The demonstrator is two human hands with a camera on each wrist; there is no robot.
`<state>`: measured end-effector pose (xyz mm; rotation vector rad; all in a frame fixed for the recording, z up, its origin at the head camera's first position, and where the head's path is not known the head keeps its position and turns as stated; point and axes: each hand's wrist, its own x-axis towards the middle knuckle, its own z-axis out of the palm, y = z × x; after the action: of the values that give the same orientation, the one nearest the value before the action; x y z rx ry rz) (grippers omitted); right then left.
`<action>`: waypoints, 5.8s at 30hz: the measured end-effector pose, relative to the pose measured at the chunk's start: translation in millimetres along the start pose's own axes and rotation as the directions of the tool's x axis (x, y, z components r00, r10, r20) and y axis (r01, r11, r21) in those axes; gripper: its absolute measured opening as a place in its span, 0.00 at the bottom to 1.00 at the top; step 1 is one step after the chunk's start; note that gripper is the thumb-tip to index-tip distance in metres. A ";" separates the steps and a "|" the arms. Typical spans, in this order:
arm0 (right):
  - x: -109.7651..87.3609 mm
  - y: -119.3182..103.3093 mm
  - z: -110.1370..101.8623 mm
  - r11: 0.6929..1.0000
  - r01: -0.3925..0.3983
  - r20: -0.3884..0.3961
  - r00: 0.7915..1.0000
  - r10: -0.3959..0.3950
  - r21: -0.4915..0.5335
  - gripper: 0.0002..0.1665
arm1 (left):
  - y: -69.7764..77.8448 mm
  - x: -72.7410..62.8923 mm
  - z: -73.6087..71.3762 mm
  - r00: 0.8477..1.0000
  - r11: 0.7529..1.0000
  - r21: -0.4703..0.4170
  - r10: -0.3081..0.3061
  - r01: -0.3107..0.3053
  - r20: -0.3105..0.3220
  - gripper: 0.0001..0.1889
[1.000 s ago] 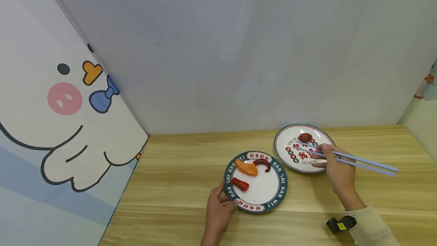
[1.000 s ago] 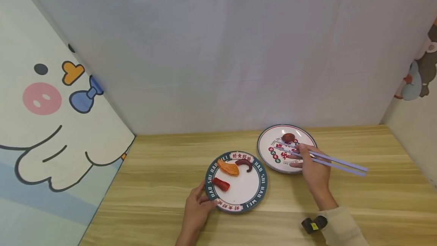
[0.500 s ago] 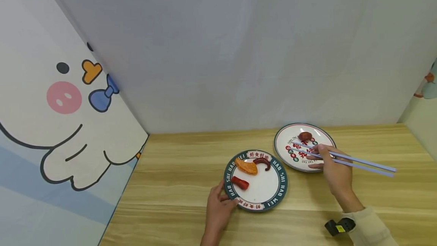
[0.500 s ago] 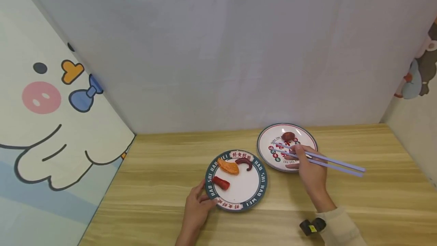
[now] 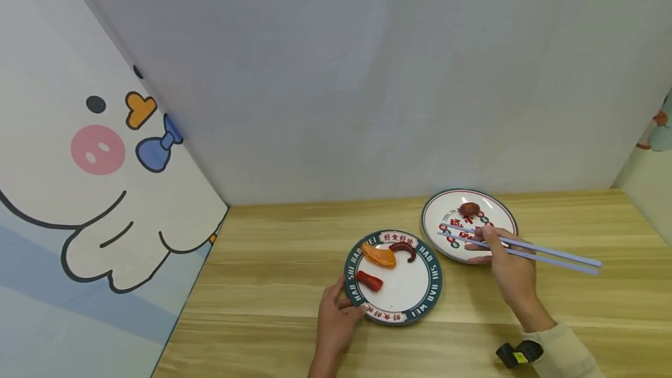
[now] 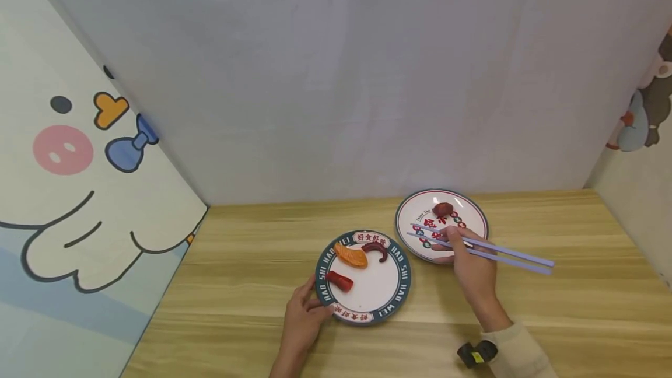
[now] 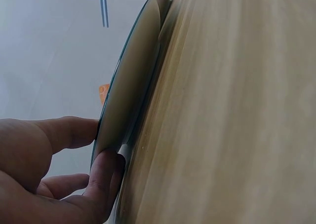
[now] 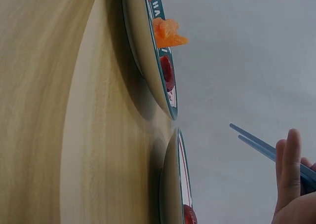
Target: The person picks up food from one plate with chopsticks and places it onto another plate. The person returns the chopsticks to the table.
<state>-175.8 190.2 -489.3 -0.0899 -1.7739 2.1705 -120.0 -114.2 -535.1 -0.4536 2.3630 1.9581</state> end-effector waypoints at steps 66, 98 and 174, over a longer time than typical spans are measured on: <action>-19.1 25.8 29.8 0.991 -0.057 0.140 0.987 0.074 -0.120 0.23 | -3.0 -1.6 -0.6 0.999 0.998 -0.046 0.049 -0.048 0.010 0.43; -12.2 42.7 40.8 0.980 -0.086 0.138 0.984 0.111 -0.179 0.22 | -7.0 2.6 1.1 1.000 0.999 -0.025 0.030 -0.031 -0.005 0.44; -7.0 44.2 61.2 0.951 -0.138 0.185 0.964 0.193 -0.275 0.18 | -6.8 2.6 2.5 1.000 1.000 0.000 0.000 0.000 -0.003 0.44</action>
<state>-194.6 123.3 -519.4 -0.0777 -2.2418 2.1115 -121.2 -113.4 -542.7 -0.4564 2.3653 1.9584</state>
